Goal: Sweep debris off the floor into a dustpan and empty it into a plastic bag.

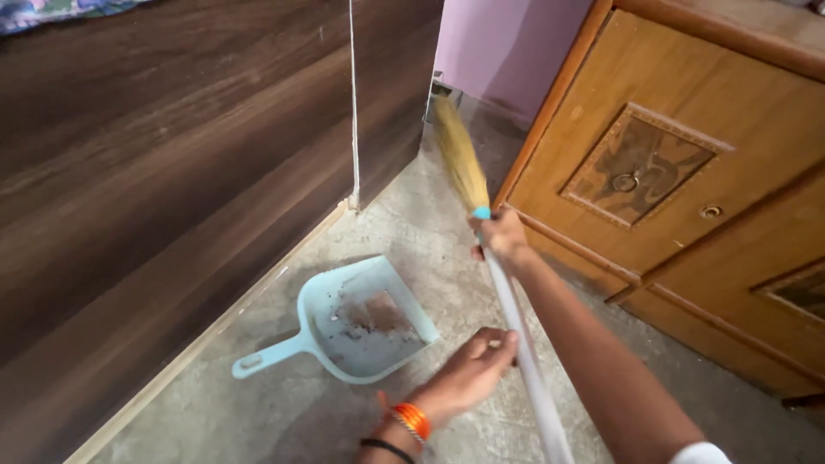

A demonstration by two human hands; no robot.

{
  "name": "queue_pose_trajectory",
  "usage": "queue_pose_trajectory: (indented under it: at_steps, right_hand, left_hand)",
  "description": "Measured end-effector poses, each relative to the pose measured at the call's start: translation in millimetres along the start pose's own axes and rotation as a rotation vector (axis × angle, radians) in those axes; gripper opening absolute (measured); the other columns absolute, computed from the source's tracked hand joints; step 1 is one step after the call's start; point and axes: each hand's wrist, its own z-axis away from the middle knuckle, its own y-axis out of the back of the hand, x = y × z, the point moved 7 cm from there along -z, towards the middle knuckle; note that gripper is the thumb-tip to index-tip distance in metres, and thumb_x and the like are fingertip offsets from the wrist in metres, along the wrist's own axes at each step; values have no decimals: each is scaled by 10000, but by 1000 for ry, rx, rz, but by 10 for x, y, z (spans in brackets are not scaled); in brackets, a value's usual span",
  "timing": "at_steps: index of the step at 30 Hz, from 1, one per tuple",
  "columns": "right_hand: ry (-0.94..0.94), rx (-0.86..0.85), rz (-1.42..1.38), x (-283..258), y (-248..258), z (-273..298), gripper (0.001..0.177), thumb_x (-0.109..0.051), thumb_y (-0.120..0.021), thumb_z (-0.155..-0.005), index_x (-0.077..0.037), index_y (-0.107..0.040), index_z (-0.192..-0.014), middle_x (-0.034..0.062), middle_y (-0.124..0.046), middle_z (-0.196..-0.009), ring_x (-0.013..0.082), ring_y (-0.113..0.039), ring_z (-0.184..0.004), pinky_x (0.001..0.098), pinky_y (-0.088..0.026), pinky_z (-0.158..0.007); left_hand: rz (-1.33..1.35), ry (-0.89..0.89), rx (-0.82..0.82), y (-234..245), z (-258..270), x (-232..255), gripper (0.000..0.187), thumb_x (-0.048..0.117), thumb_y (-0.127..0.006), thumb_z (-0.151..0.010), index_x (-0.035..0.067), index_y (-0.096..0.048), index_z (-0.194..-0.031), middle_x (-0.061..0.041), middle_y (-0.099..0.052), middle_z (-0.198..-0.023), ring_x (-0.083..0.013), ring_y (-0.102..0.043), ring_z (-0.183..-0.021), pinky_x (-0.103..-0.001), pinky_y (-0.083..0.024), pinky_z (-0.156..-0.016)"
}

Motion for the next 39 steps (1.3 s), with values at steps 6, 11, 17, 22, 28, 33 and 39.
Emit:
queue_pose_trajectory:
  at_steps: [6, 11, 17, 22, 28, 33, 39]
  right_hand:
    - [-35, 135, -34, -243, -84, -94, 442, -234, -686, -932, 40, -447, -1184, 164, -612, -896, 252, -657, -508, 411, -586, -391]
    - [-18, 108, 27, 183, -482, 16, 718, -64, -683, -898, -61, -205, -1432, 216, -639, -934, 291, -625, -532, 444, -561, -403]
    - [7, 125, 15, 567, -872, 102, 802, -103, -588, -937, -172, -116, -1581, 259, -675, -996, 338, -668, -614, 472, -561, -545]
    - [61, 236, 150, 867, -882, -416, 810, -166, -585, -973, -155, -131, -1643, 311, -730, -1060, 365, -718, -750, 476, -566, -740]
    - [422, 398, 201, 364, -768, -732, 810, -159, -772, -913, 26, -236, -1491, 308, -697, -1069, 392, -714, -883, 482, -579, -758]
    - [-165, 321, -52, 566, -571, -996, 493, -147, -532, -1017, 41, -433, -1463, 247, -743, -1115, 281, -731, -640, 370, -587, -497]
    - [-218, 266, 0, 637, -426, -1128, 542, -163, -591, -978, -65, -401, -1476, 191, -673, -1081, 263, -694, -604, 380, -612, -484]
  left_hand:
    - [14, 172, 296, 258, 103, 425, 485, 242, -607, -951, 131, -520, -1415, -102, -724, -972, -216, -734, -761, -379, -593, -730]
    - [-41, 207, 304, 691, 143, 406, 479, 183, -596, -961, 130, -530, -1432, -133, -735, -912, -219, -726, -663, -377, -630, -615]
    - [-459, -139, 479, 1309, -184, -176, 491, 172, -617, -971, 86, -539, -1448, -170, -750, -1011, -272, -757, -790, -365, -640, -656]
    - [-234, 232, 309, 1407, -127, 532, 585, 222, -601, -917, 148, -437, -1474, -147, -708, -1080, -256, -753, -730, -394, -661, -554]
    - [-455, 355, 248, 1539, -472, 858, 602, 273, -491, -967, 175, -354, -1545, -182, -746, -1062, -343, -740, -660, -400, -584, -535]
    - [-724, 156, 254, 1757, -1115, 261, 570, 408, -561, -1071, 90, -413, -1520, -246, -588, -1366, -409, -560, -1240, -514, -456, -1035]
    - [-1158, 276, 304, 2009, -1057, 793, 749, 229, -617, -918, 197, -292, -1592, -41, -298, -1644, -273, -294, -1505, -600, -243, -1186]
